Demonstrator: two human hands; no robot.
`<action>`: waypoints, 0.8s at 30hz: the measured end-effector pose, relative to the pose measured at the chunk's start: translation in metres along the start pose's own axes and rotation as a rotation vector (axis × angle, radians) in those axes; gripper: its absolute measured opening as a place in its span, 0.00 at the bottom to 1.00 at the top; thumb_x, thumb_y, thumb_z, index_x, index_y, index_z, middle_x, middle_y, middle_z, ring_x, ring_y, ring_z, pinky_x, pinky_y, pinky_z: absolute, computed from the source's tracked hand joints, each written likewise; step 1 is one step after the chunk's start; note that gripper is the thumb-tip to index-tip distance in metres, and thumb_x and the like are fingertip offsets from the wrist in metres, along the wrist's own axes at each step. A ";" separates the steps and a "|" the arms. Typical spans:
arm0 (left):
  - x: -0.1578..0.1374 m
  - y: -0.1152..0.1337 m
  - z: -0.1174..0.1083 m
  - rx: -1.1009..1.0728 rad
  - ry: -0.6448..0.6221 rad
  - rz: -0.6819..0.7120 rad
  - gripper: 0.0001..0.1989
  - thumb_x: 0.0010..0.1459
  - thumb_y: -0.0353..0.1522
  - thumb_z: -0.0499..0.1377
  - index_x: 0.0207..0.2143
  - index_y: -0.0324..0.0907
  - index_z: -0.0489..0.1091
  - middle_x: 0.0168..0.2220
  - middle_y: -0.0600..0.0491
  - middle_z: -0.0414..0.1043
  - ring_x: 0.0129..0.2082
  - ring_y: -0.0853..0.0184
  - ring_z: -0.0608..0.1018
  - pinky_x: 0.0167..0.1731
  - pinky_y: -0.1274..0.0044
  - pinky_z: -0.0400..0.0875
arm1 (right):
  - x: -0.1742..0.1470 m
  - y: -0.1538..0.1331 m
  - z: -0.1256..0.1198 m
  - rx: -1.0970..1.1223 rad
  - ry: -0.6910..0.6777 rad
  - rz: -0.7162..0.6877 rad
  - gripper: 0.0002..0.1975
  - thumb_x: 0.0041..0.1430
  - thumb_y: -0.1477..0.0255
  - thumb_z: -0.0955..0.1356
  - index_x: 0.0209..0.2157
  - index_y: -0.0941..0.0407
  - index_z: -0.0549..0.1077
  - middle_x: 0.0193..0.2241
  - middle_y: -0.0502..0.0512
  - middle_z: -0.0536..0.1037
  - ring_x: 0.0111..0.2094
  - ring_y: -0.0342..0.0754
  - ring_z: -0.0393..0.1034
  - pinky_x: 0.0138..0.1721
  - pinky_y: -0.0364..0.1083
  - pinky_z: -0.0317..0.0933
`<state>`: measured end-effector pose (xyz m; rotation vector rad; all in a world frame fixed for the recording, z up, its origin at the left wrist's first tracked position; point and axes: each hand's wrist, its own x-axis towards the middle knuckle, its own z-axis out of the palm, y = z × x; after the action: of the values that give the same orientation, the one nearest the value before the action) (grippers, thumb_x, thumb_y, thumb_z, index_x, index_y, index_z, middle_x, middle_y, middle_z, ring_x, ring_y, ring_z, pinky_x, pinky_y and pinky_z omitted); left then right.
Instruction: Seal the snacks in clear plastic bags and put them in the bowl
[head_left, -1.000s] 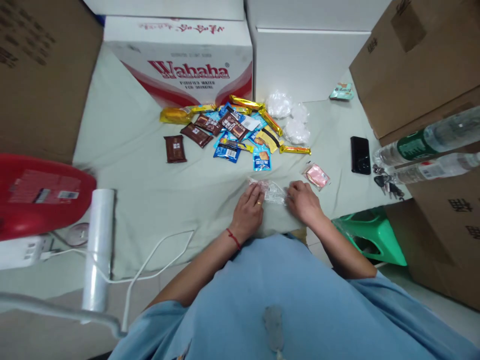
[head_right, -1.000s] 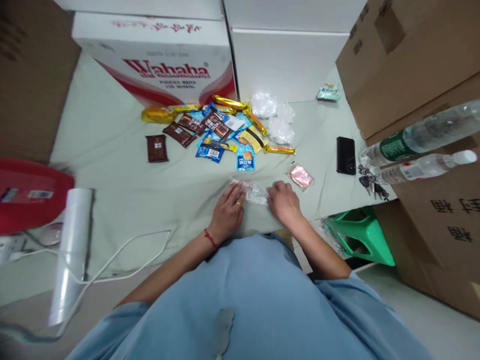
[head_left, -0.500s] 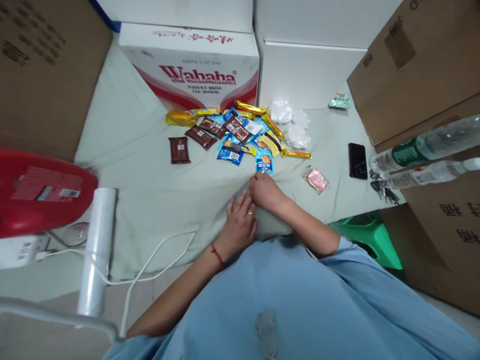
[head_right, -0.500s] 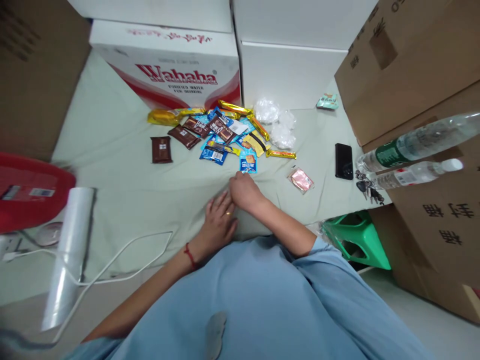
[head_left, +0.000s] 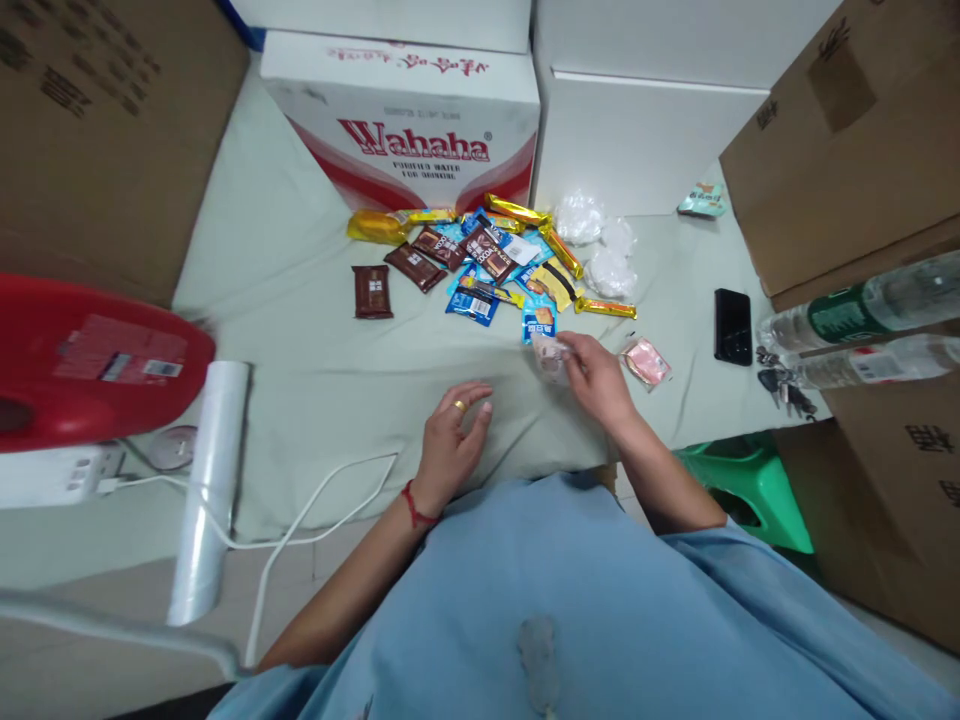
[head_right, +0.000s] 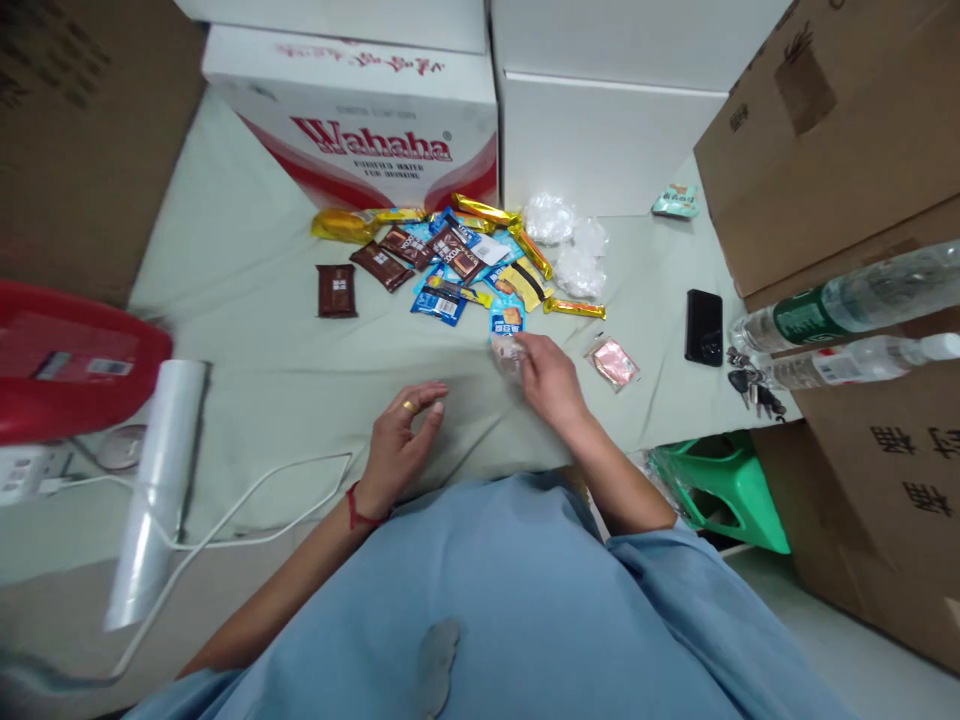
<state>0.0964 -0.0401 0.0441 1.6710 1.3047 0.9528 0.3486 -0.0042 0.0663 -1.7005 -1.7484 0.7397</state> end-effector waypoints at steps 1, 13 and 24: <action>0.004 0.004 0.006 -0.103 -0.010 -0.084 0.18 0.70 0.44 0.58 0.52 0.44 0.76 0.54 0.44 0.77 0.56 0.58 0.78 0.56 0.63 0.75 | -0.001 0.005 -0.005 0.180 0.021 0.055 0.18 0.71 0.68 0.63 0.57 0.54 0.75 0.50 0.59 0.81 0.49 0.56 0.74 0.52 0.53 0.69; 0.047 0.025 0.075 -0.484 -0.276 -0.322 0.24 0.59 0.49 0.67 0.48 0.40 0.75 0.41 0.49 0.81 0.40 0.63 0.80 0.42 0.72 0.75 | -0.028 0.016 -0.020 0.514 -0.243 0.113 0.19 0.65 0.60 0.70 0.53 0.53 0.78 0.45 0.54 0.83 0.44 0.51 0.76 0.49 0.49 0.69; 0.020 -0.012 0.017 0.360 0.004 0.103 0.13 0.71 0.41 0.55 0.48 0.45 0.75 0.53 0.45 0.76 0.53 0.57 0.79 0.54 0.62 0.77 | 0.127 0.187 -0.186 0.511 0.694 0.525 0.08 0.56 0.73 0.73 0.37 0.54 0.72 0.29 0.47 0.75 0.30 0.44 0.73 0.34 0.45 0.73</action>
<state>0.1107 -0.0208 0.0284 2.0259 1.4697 0.8129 0.6102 0.1267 0.0573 -1.7541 -0.5867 0.6246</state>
